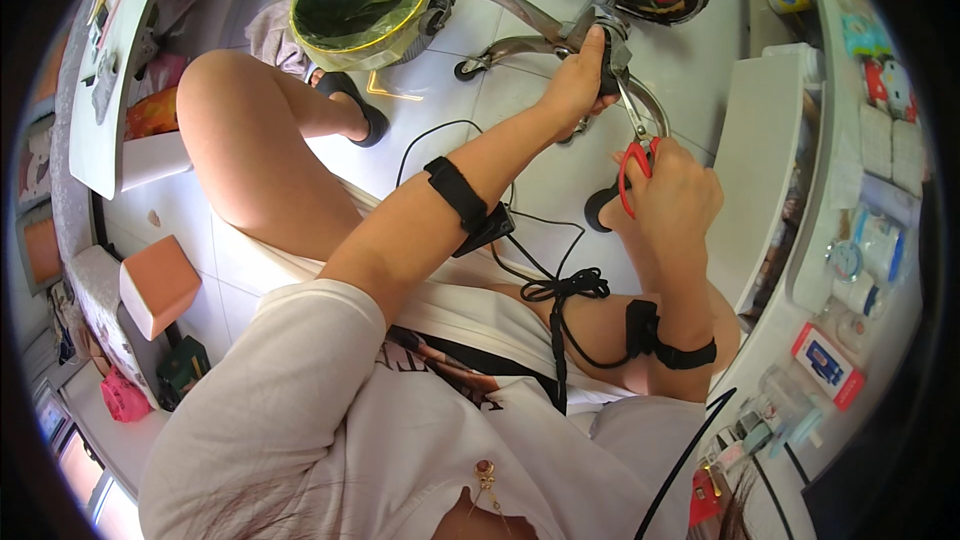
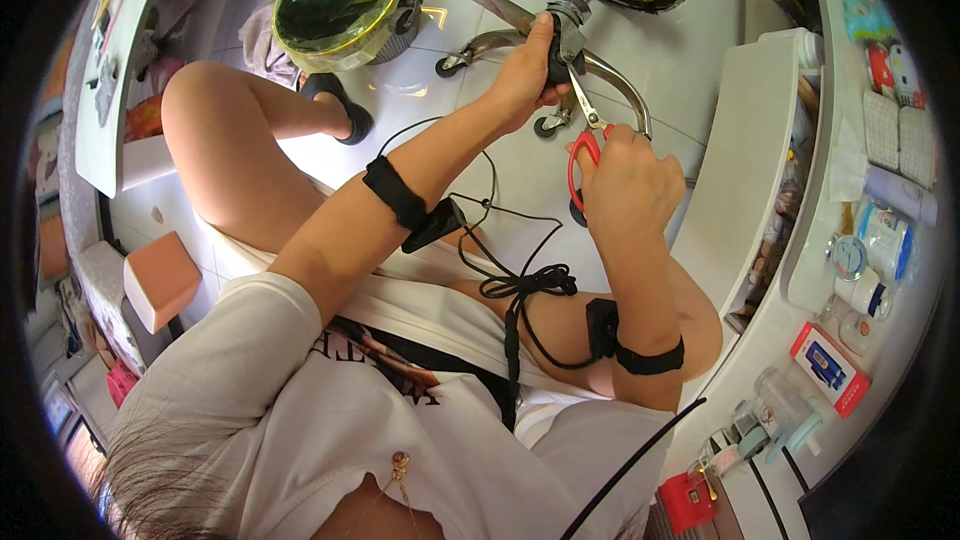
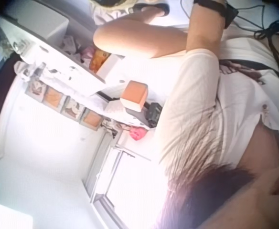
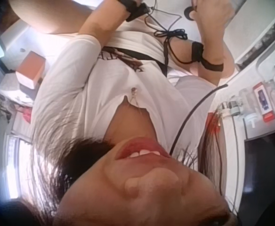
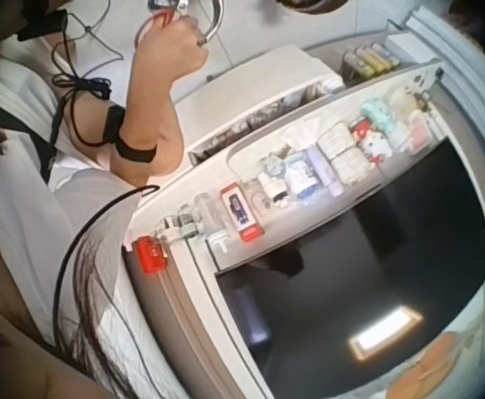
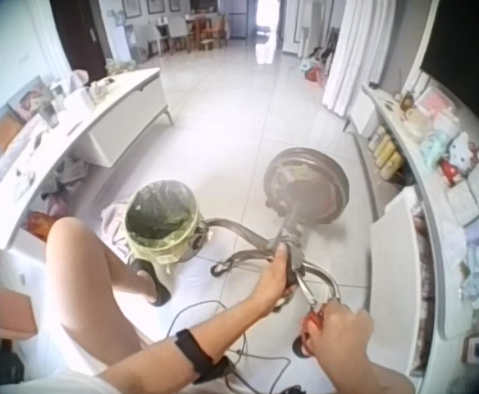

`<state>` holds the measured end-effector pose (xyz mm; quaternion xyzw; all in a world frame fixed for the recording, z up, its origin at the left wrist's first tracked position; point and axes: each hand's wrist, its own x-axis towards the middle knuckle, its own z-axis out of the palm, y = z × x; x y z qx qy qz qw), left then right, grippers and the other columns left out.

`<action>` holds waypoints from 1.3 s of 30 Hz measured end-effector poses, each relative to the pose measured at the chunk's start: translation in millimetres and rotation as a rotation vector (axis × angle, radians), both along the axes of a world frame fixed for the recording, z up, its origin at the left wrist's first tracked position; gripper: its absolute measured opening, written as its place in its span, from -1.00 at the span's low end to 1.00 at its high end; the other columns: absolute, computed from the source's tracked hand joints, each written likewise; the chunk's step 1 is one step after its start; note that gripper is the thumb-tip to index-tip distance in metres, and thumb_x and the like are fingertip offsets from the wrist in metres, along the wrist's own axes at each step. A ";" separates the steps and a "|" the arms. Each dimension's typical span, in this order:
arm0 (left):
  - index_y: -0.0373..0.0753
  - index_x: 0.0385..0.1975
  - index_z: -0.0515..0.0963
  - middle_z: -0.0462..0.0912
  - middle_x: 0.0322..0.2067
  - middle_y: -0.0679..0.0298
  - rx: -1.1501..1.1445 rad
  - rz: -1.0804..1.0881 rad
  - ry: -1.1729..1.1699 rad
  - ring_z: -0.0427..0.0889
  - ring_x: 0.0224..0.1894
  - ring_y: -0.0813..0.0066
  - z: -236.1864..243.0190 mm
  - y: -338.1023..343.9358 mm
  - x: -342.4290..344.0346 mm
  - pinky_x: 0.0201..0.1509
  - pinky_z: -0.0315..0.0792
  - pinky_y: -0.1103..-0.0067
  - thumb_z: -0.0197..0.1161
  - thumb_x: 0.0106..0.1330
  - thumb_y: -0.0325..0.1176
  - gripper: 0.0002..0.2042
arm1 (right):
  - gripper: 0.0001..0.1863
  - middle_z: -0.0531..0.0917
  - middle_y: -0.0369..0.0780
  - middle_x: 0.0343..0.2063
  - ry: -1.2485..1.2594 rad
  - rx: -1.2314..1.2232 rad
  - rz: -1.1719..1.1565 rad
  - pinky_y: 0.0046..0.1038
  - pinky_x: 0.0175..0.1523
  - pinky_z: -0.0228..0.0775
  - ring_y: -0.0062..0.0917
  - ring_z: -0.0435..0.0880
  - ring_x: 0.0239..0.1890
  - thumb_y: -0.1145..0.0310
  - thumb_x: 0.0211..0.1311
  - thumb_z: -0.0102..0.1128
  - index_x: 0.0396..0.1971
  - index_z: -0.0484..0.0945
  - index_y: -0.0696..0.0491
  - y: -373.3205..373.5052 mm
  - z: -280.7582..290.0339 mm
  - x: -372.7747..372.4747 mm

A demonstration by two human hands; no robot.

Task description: The person uses shears to cut through a black plastic or rubber sleeve on the base of an office chair and pulls away the cut pieces.

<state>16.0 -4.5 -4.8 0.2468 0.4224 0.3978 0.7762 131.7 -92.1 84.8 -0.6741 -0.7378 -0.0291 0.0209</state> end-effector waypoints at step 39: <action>-0.23 -0.73 0.47 0.35 -0.75 0.44 0.338 -0.380 0.366 0.22 -0.68 0.70 74.8 9.4 -94.5 -0.59 0.09 0.73 0.31 0.10 -0.29 -0.74 | -0.60 0.47 -0.37 -0.55 -0.033 0.353 0.242 -0.46 -0.34 0.03 -0.55 0.44 -0.59 0.10 -0.39 0.43 -0.50 0.48 -0.08 3.7 13.1 -8.6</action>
